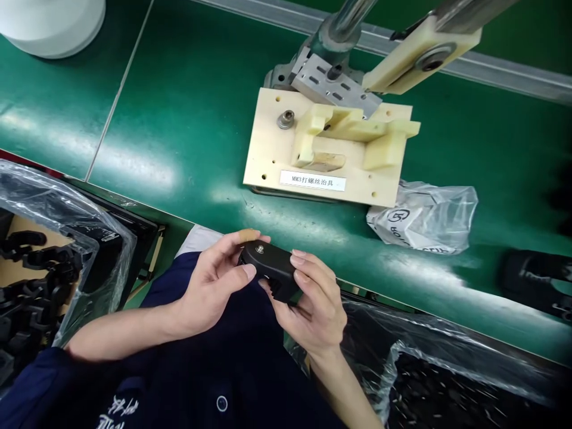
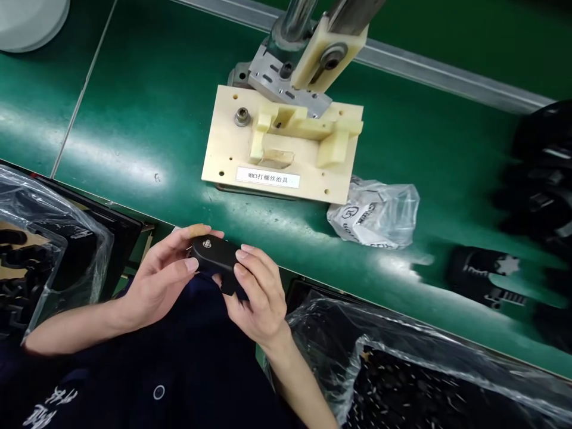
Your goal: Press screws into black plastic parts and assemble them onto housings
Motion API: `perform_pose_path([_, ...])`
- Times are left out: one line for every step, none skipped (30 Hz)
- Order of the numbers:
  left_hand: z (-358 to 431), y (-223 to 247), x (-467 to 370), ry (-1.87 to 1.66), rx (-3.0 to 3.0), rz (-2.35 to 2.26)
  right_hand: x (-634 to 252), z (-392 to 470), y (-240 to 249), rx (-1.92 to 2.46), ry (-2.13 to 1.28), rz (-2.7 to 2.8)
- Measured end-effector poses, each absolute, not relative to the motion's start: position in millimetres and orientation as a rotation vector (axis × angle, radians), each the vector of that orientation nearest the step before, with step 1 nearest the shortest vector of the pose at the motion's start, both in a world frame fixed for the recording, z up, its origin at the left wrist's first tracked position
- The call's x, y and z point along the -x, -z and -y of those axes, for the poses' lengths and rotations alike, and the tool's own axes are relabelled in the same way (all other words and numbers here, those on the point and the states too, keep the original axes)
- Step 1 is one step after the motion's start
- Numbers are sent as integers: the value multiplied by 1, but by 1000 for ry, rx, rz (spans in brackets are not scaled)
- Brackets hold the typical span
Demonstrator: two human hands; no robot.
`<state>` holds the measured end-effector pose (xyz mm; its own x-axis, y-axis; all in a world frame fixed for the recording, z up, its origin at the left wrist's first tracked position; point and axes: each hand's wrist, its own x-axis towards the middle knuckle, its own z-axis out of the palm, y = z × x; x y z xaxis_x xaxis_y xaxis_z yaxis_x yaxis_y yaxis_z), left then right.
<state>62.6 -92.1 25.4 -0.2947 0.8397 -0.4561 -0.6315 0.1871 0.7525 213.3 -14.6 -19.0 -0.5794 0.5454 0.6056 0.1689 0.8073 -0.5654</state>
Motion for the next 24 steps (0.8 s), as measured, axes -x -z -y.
perform_pose_path([92,-26,-62,-1469,-232,-1167,-213,15,20,522,-589,2163])
perform_pose_path([92,-26,-62,-1469,-225,-1166,-213,15,20,526,-618,2161])
perform_pose_path([92,-26,-62,-1468,-219,-1167,-212,16,21,536,-670,2155])
perform_pose_path([91,-25,-62,-1464,-214,-1169,-212,17,22,552,-744,2148])
perform_pose_path([91,-25,-61,-1459,-207,-1170,-212,18,22,571,-829,2140])
perform_pose_path([91,-24,-61,-1451,-197,-1170,-212,19,22,589,-914,2132])
perform_pose_path([91,-23,-61,-1444,-185,-1169,-212,20,23,602,-987,2127])
perform_pose_path([90,-22,-61,-1438,-171,-1167,-212,21,23,608,-1041,2126])
perform_pose_path([90,-21,-61,-1435,-157,-1161,-212,21,23,610,-1073,2129])
perform_pose_path([90,-19,-60,-1432,-142,-1150,-212,22,22,608,-1085,2135])
perform_pose_path([89,-17,-60,-1429,-129,-1132,-212,23,22,610,-1079,2144])
perform_pose_path([89,-16,-59,-1429,-117,-1108,-212,23,22,617,-1061,2157])
perform_pose_path([88,-14,-58,-1432,-109,-1079,-211,24,21,628,-1035,2171])
perform_pose_path([88,-12,-58,-1436,-101,-1050,-211,24,21,640,-1008,2185])
perform_pose_path([87,-11,-57,-1440,-95,-1024,-211,24,20,648,-984,2195])
perform_pose_path([86,-9,-56,-1444,-88,-1001,-210,24,20,651,-966,2202])
perform_pose_path([86,-8,-55,-1447,-81,-983,-209,25,20,650,-957,2206])
perform_pose_path([85,-7,-54,-1450,-73,-970,-209,25,19,649,-954,2209])
perform_pose_path([85,-6,-53,-1452,-66,-962,-208,25,19,649,-955,2213])
perform_pose_path([85,-6,-53,-1454,-60,-959,-208,25,19,651,-959,2218])
perform_pose_path([85,-5,-52,-1457,-57,-959,-207,25,19,656,-965,2222])
perform_pose_path([85,-4,-52,-1459,-53,-961,-207,25,19,661,-974,2227])
perform_pose_path([85,-4,-52,-1459,-47,-965,-207,25,19,667,-986,2230])
perform_pose_path([86,-3,-51,-1458,-40,-969,-206,25,18,671,-1000,2233])
